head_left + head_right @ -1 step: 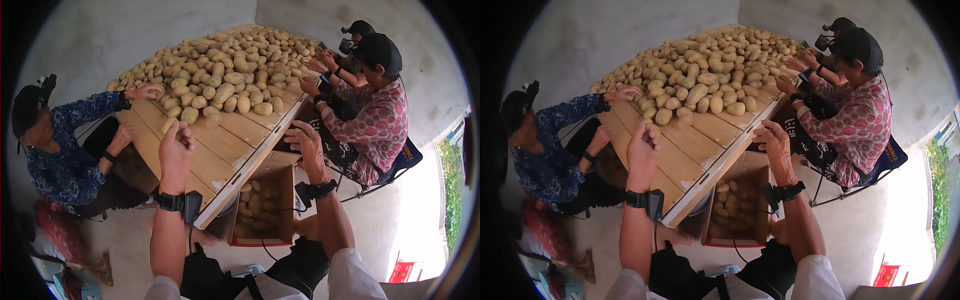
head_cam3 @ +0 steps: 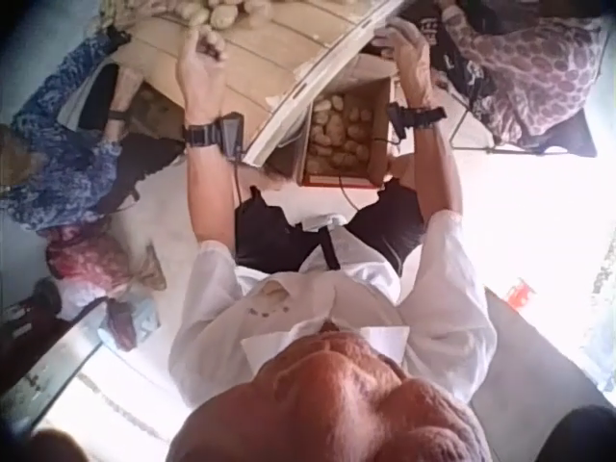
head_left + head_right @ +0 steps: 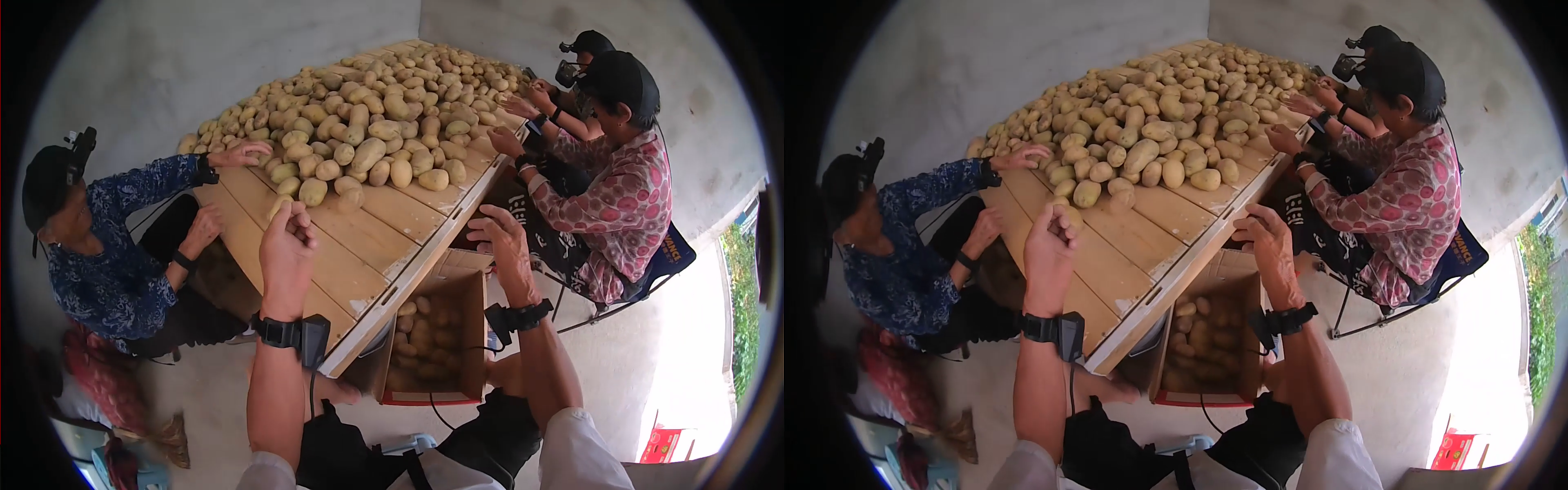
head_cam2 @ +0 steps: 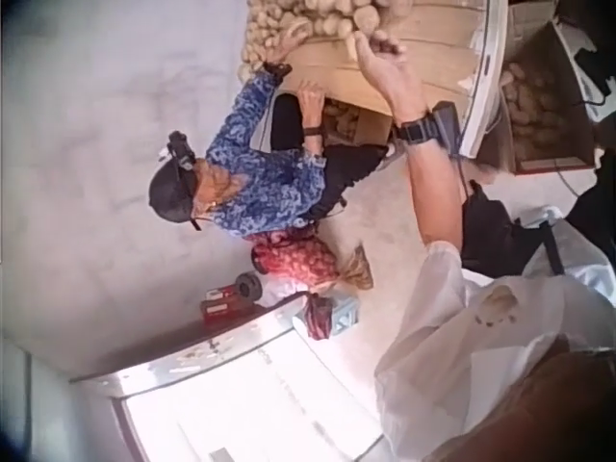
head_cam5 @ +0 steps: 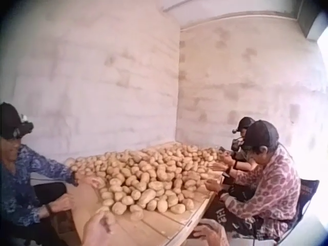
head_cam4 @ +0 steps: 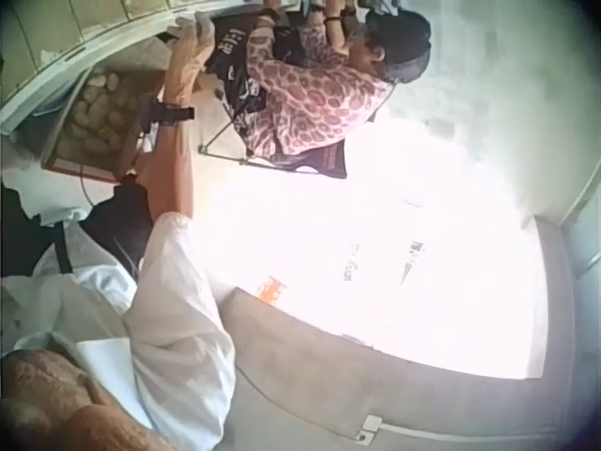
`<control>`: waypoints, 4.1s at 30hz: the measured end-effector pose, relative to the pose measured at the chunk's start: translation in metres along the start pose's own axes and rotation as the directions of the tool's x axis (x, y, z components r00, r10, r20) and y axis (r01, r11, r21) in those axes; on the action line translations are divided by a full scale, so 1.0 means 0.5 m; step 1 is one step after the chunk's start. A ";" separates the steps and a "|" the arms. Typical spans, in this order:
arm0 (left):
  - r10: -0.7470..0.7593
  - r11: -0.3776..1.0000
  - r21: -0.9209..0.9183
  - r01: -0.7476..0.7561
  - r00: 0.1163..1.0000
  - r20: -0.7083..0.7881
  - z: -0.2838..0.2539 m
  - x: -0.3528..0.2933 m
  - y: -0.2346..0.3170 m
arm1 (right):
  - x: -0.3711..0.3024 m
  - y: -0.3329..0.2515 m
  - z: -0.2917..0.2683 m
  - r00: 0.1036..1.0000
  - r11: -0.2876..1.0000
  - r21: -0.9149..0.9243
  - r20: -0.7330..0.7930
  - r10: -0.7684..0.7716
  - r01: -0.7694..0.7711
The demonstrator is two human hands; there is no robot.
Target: Sort potatoes from a large pile on a table into boxes, inspecting each for quality.
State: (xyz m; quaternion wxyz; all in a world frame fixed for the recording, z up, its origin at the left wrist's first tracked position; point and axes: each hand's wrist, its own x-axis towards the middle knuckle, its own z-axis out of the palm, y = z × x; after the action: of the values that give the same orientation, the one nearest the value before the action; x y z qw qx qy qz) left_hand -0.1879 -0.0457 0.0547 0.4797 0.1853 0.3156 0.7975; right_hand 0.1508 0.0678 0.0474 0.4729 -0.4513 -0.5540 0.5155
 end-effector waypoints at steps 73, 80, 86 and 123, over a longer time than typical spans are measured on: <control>-0.140 0.897 -0.433 0.091 0.987 -0.081 0.069 -0.010 0.017 | 0.543 -0.020 0.369 0.883 0.416 -0.780 0.425 -0.197 0.468; -0.123 0.905 -0.417 0.078 0.989 -0.080 0.073 -0.001 0.018 | 0.506 0.010 0.375 0.896 0.283 -0.851 0.402 -0.191 0.442; -0.091 0.902 -0.427 0.056 0.994 -0.062 0.068 0.004 0.012 | 0.388 0.105 0.381 0.621 0.185 -0.641 0.564 -0.545 0.745; 0.152 0.894 -0.384 -0.232 0.962 -0.227 -0.049 0.025 0.129 | 0.152 0.067 0.296 0.777 0.457 -0.664 0.621 -0.104 0.592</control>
State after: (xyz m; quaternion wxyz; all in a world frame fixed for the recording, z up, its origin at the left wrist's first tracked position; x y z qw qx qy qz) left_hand -0.2501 -0.0647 0.0805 0.3937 0.0343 0.1673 0.9032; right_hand -0.0063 0.1238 0.0155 0.1383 -0.3412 -0.9138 0.1714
